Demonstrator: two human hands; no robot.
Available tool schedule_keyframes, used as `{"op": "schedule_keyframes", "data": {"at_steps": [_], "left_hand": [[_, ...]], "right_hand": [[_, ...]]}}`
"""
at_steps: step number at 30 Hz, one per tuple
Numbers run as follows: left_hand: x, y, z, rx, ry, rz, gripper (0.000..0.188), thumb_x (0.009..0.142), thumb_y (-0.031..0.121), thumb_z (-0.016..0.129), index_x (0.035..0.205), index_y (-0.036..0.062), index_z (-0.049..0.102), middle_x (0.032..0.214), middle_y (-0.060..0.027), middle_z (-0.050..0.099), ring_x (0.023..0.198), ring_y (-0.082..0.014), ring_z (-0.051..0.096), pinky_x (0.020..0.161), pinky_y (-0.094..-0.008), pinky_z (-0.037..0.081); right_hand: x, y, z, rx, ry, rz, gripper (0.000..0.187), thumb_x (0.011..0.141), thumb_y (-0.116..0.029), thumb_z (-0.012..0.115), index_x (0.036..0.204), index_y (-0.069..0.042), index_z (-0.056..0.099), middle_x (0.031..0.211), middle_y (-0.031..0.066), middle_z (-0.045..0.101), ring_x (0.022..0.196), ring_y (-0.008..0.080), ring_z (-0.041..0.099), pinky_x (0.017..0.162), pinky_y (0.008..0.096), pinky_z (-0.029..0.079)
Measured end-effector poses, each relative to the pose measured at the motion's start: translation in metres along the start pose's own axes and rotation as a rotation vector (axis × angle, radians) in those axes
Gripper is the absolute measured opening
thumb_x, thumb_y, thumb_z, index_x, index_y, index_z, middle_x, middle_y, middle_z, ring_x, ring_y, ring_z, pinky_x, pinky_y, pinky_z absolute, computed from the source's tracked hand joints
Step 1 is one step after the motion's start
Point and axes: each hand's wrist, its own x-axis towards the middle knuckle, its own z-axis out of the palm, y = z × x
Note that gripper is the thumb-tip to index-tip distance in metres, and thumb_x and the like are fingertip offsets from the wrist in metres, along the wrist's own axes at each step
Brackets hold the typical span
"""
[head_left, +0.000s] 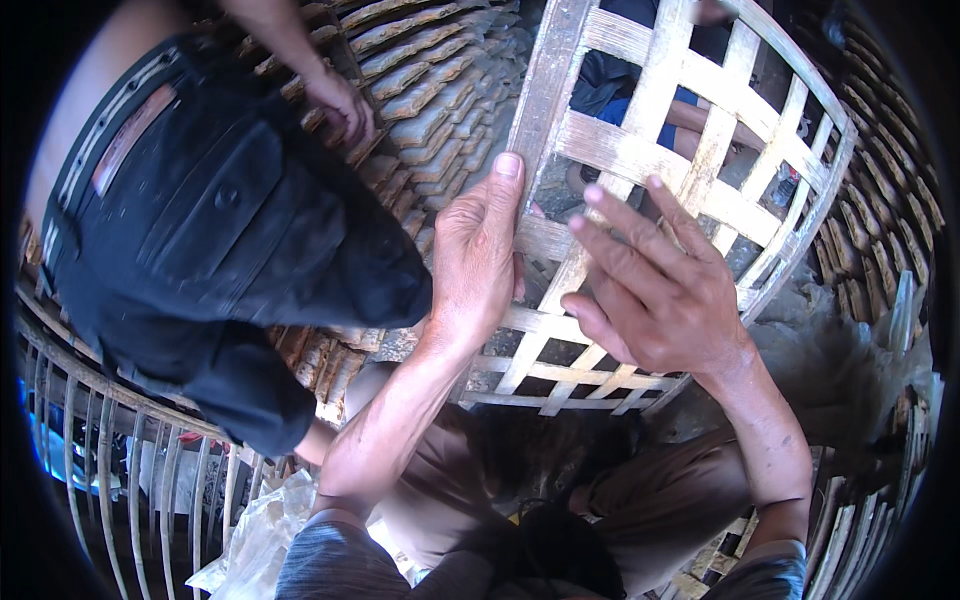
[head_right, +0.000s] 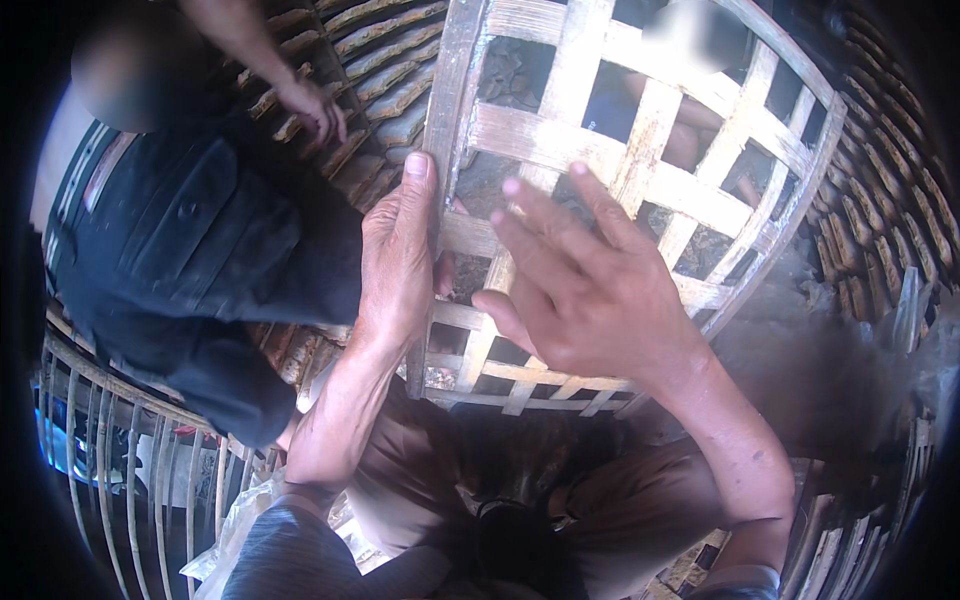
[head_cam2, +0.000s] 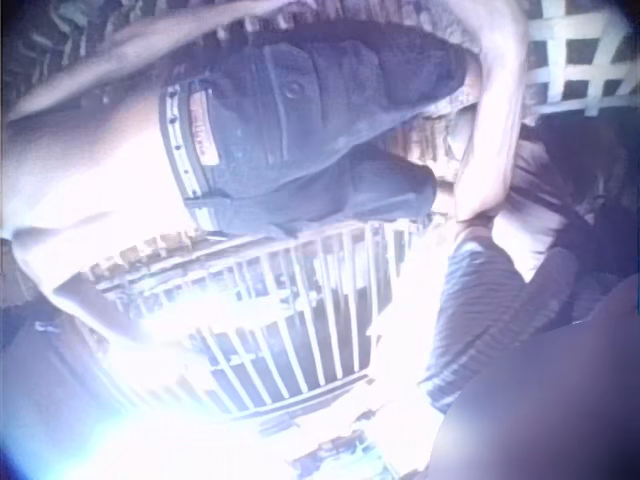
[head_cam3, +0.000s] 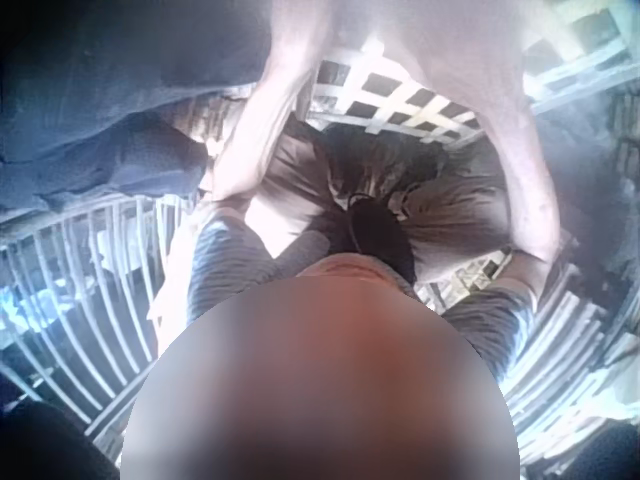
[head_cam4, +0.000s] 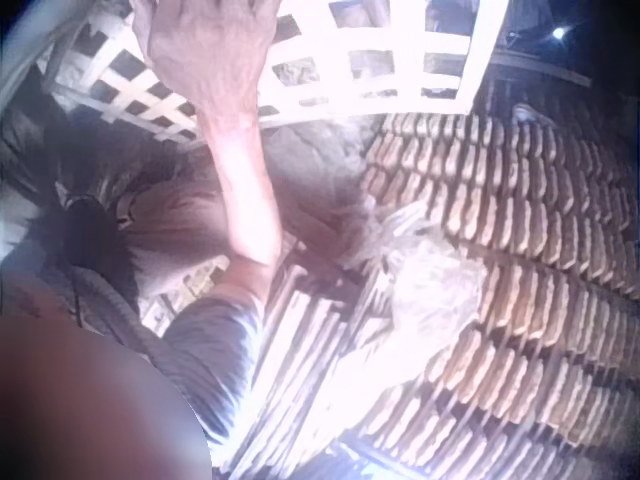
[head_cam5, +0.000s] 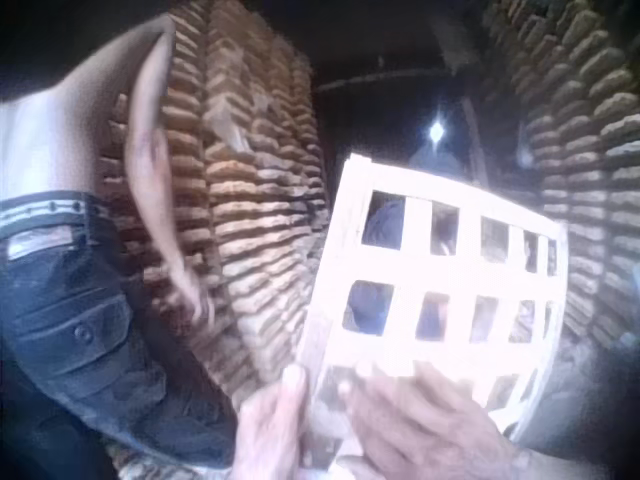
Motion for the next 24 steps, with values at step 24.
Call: {"op": "schedule_keyframes", "data": {"at_steps": [24], "left_hand": [[-0.008,-0.009,-0.064,0.104,0.195,-0.011,0.065,0.110,0.060,0.050,0.078,0.0067,0.067,0.051,0.0021,0.050,0.037,-0.0050,0.040,0.036,-0.0229,0.027]], "right_hand": [[-0.002,-0.008,0.009,-0.022,-0.043,0.132,0.095,0.094,-0.069,0.061,0.160,-0.004,0.044,0.172,0.0177,0.034,0.162,0.0303,0.027,0.126,0.0751,0.012]]}}
